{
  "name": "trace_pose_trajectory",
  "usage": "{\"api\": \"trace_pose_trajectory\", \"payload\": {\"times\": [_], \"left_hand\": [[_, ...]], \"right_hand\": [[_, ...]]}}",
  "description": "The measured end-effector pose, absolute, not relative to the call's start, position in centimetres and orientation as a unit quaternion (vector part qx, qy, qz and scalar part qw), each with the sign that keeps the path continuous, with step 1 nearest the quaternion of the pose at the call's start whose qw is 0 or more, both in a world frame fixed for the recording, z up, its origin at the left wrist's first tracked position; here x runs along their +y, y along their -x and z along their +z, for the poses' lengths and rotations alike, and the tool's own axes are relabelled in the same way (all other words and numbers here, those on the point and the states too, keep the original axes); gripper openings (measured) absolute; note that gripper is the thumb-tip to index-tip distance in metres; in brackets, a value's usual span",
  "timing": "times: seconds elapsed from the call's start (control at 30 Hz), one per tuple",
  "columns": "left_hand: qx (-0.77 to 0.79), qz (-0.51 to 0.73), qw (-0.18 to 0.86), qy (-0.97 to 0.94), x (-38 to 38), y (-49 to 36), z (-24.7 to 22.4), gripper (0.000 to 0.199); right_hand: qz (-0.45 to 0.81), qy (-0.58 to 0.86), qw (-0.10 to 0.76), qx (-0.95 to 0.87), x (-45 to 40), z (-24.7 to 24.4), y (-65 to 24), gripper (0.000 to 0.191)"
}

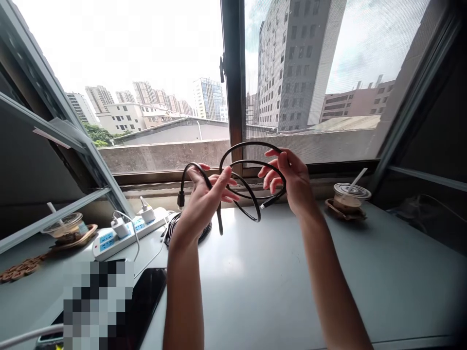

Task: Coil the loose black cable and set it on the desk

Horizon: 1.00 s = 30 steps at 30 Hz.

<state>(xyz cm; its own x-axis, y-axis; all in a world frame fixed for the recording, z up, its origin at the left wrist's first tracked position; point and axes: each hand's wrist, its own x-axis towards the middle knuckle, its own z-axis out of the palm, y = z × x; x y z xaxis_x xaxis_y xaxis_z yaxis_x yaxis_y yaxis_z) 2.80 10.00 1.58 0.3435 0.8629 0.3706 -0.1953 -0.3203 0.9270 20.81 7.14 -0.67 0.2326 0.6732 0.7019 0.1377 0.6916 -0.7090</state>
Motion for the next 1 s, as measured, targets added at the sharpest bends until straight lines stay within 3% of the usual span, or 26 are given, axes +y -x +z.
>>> {"api": "trace_pose_trajectory", "payload": {"times": [0.37, 0.5, 0.67, 0.8, 1.0], "left_hand": [[0.236, 0.657, 0.435, -0.568, 10.9, -1.2, 2.2, 0.021], [0.227, 0.683, 0.404, -0.564, 11.0, -0.6, 2.2, 0.033], [0.206, 0.687, 0.442, -0.539, 11.0, -2.7, 1.8, 0.067], [0.148, 0.626, 0.478, -0.599, 10.7, -3.5, 1.6, 0.075], [0.101, 0.543, 0.543, -0.633, 12.4, -2.7, 1.2, 0.076]], "right_hand": [[-0.109, 0.504, 0.583, -0.628, 6.4, -1.2, -23.3, 0.03], [-0.151, 0.516, 0.597, -0.595, 5.9, -1.0, -24.1, 0.027], [-0.085, 0.502, 0.643, -0.572, 4.9, -0.3, -22.9, 0.019], [-0.013, 0.443, 0.694, -0.568, 5.0, 0.0, -22.1, 0.016], [0.07, 0.425, 0.702, -0.567, 4.0, 0.3, -21.6, 0.027]]}}
